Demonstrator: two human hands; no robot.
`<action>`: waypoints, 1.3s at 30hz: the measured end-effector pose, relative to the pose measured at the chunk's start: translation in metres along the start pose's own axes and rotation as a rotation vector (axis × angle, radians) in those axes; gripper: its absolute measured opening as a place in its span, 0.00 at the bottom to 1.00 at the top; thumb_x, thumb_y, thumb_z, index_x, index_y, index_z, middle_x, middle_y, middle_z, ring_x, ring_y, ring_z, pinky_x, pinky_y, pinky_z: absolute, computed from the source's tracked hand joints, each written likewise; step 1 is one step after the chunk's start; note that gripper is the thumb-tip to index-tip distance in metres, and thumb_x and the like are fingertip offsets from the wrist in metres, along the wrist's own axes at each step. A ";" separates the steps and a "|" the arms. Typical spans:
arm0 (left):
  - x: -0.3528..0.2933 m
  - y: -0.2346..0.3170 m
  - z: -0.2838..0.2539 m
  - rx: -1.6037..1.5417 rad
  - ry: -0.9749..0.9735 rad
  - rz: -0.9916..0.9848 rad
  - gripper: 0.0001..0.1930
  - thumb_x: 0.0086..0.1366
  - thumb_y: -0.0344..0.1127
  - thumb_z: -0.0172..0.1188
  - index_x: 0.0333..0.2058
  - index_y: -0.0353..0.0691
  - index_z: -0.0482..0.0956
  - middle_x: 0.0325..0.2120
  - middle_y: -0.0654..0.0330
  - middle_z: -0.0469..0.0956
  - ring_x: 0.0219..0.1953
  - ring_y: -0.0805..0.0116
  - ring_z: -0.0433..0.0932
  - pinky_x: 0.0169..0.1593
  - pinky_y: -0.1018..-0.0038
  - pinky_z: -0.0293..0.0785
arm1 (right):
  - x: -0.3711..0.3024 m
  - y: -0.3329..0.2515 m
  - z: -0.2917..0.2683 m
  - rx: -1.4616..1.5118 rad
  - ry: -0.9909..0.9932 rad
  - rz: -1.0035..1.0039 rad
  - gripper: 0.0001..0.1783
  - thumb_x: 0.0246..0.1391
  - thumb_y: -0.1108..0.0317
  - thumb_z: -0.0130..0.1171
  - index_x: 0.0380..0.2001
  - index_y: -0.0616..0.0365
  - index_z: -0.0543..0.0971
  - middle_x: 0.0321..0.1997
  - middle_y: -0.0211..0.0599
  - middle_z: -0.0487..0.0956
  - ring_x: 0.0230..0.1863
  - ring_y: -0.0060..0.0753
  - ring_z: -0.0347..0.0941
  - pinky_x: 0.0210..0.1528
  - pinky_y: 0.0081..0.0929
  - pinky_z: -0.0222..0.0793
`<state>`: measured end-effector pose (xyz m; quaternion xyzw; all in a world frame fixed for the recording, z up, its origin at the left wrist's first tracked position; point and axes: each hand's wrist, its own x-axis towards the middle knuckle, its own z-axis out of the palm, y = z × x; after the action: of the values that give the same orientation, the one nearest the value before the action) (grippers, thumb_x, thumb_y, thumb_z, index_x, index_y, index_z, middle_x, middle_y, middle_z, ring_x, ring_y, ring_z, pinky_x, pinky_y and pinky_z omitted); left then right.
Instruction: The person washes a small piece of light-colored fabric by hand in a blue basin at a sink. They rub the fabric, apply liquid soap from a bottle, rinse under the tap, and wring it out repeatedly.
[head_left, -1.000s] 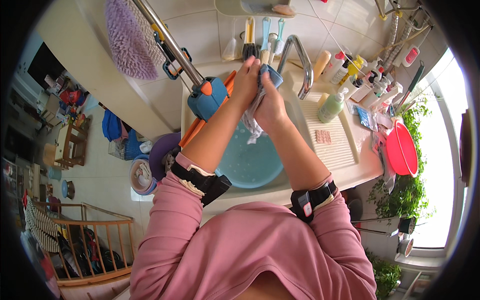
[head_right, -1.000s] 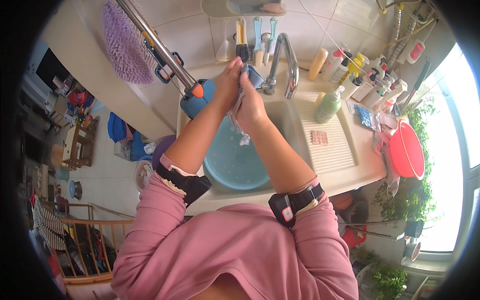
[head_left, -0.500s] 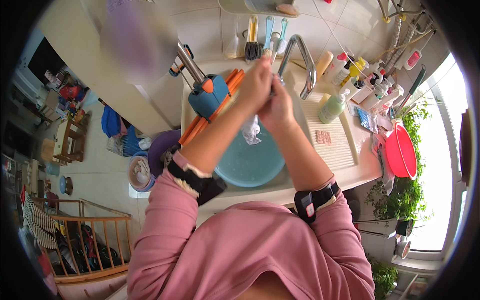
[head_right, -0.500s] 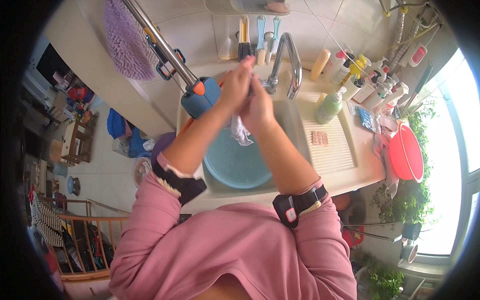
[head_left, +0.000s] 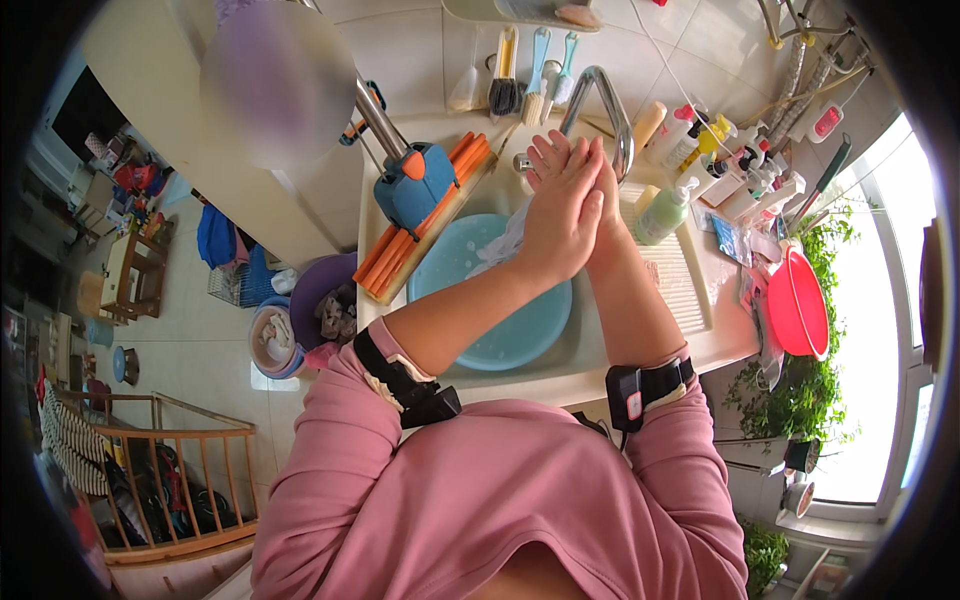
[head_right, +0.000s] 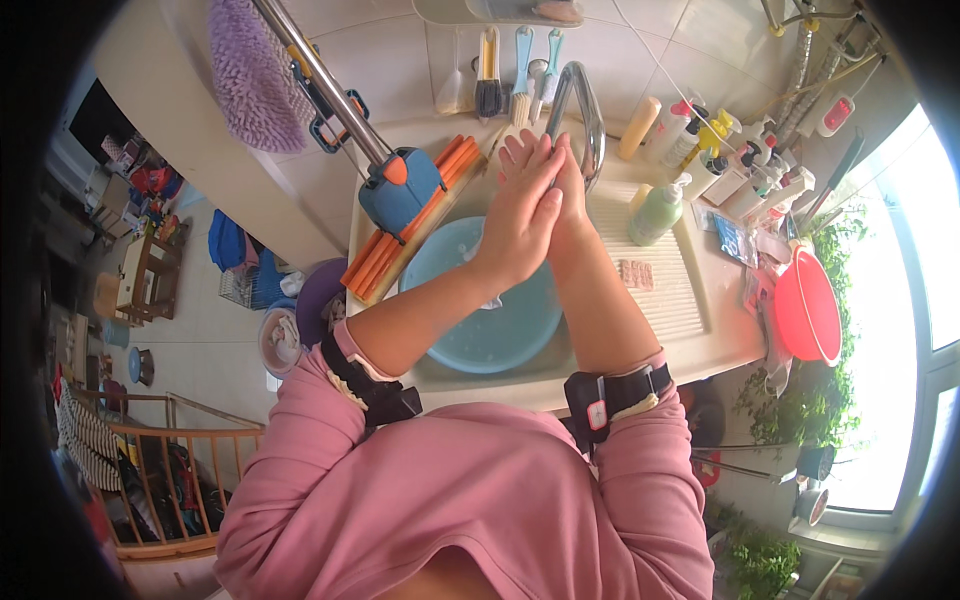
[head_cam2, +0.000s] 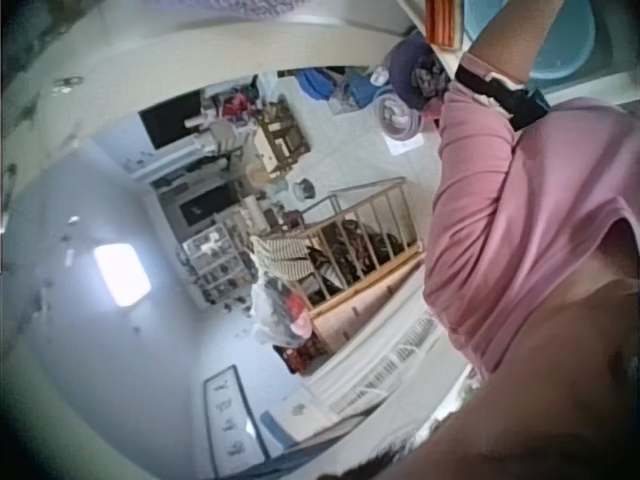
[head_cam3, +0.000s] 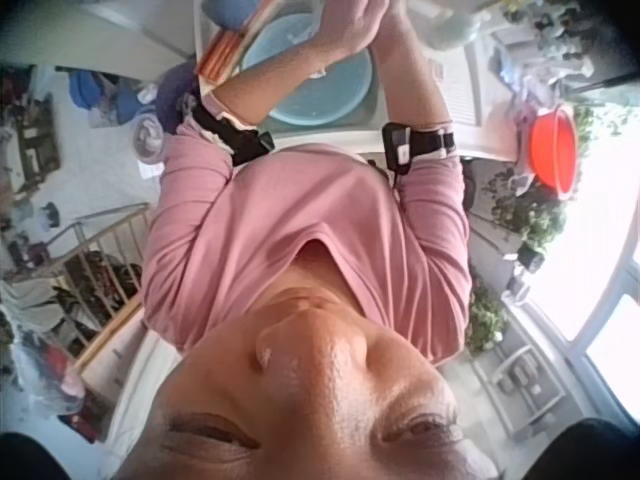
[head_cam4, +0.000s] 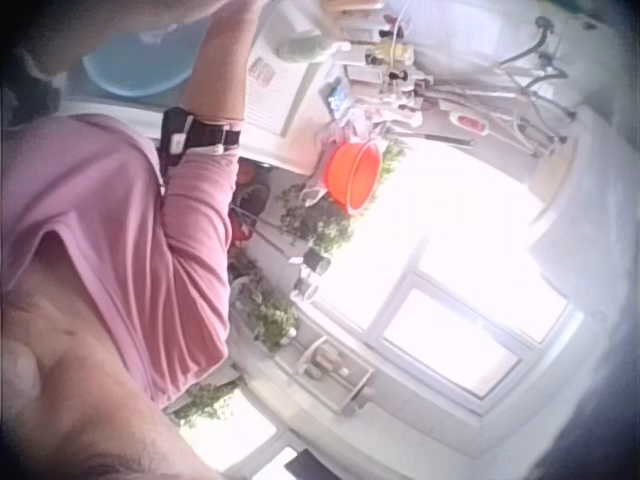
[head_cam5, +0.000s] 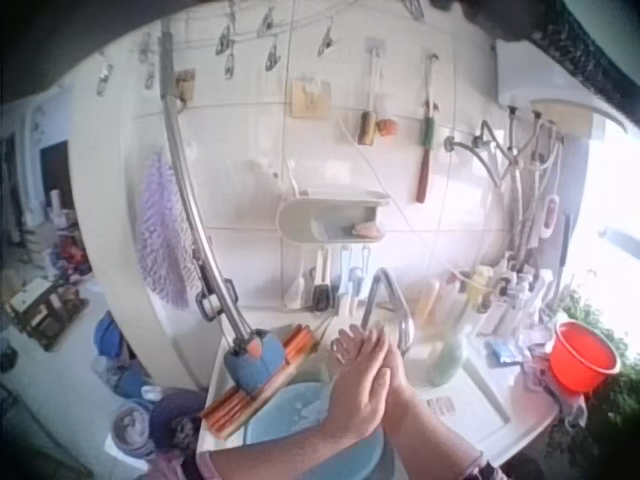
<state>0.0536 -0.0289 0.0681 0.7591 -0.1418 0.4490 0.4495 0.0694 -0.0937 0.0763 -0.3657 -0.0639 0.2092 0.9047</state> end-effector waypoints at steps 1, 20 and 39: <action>-0.002 0.000 0.004 0.026 -0.008 0.022 0.16 0.65 0.37 0.45 0.48 0.38 0.71 0.46 0.42 0.71 0.50 0.41 0.69 0.54 0.53 0.64 | 0.000 -0.001 -0.002 -0.015 0.055 -0.002 0.30 0.64 0.46 0.31 0.59 0.55 0.61 0.59 0.38 0.66 0.60 0.36 0.62 0.63 0.35 0.56; 0.002 -0.045 -0.010 -0.308 0.078 -0.508 0.08 0.64 0.36 0.52 0.31 0.38 0.74 0.22 0.60 0.73 0.26 0.69 0.73 0.32 0.74 0.68 | -0.001 0.022 -0.018 -0.093 -0.318 0.070 0.44 0.56 0.30 0.33 0.62 0.55 0.57 0.58 0.40 0.66 0.60 0.37 0.62 0.61 0.37 0.56; -0.070 -0.118 -0.070 -1.058 -0.330 -1.288 0.18 0.67 0.46 0.49 0.50 0.43 0.69 0.42 0.61 0.74 0.43 0.67 0.74 0.51 0.67 0.68 | -0.021 0.096 -0.041 0.019 -0.038 0.333 0.08 0.54 0.64 0.53 0.28 0.58 0.70 0.21 0.31 0.67 0.28 0.30 0.67 0.35 0.28 0.65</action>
<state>0.0487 0.0807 -0.0409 0.4373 0.0631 -0.1365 0.8867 0.0292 -0.0666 -0.0187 -0.3586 -0.0173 0.3637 0.8596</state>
